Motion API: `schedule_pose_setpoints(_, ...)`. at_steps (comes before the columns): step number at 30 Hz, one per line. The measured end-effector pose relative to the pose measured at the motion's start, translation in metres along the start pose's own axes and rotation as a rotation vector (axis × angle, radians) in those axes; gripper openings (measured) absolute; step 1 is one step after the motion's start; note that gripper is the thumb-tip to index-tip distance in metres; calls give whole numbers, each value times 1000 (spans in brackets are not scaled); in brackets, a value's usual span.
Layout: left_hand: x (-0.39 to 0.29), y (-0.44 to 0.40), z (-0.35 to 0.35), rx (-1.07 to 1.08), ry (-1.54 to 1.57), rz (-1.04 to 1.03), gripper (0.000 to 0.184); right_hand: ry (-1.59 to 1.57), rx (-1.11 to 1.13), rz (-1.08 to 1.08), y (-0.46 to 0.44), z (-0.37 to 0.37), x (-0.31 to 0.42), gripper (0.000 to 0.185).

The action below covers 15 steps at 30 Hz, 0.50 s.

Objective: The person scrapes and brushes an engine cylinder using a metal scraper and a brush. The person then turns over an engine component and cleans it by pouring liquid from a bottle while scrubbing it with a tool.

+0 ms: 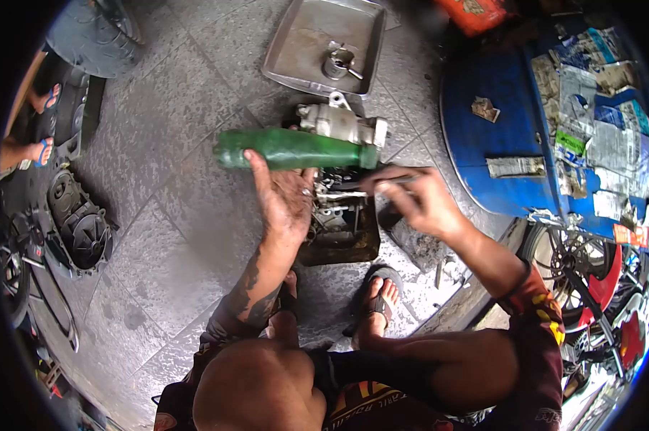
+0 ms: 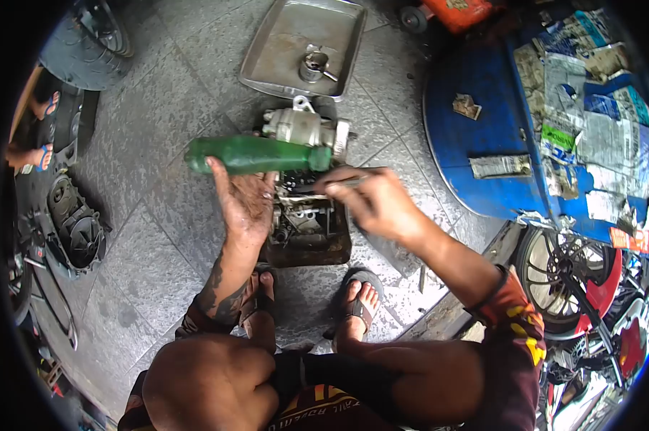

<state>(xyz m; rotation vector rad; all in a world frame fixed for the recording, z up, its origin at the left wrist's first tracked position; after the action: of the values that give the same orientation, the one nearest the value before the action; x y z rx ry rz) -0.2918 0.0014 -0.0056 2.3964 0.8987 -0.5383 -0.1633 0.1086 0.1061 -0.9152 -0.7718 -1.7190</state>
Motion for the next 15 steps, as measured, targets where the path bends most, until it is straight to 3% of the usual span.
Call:
schedule_pose_setpoints(3, -4, 2, 3, -15, 14, -32, 68, -164, -84, -82, 0, 6, -18, 25)
schedule_pose_setpoints(5, -1, 3, -4, 22, 48, 17, 67, -18, -121, -184, 6, 24, -33, 24)
schedule_pose_setpoints(8, -1, 0, 2, 27, 41, 8, 69, -17, -121, 73, 3, 10, 10, 22)
schedule_pose_setpoints(15, -5, -1, 1, 26, 60, -2, 68, 86, -110, 32, 25, 2, -5, 20)
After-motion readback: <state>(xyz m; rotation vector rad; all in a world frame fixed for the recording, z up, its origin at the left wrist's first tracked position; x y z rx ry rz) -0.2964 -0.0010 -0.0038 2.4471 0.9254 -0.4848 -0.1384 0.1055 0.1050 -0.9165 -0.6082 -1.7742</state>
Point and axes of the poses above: each hand's wrist, its own y-axis away from the middle knuckle, its own z-axis out of the back of the hand, x = y × z, the point moved 9 cm from there along -y, towards the middle knuckle, and after that the axes turned 9 degrees about -y, right-handed, at the moved point
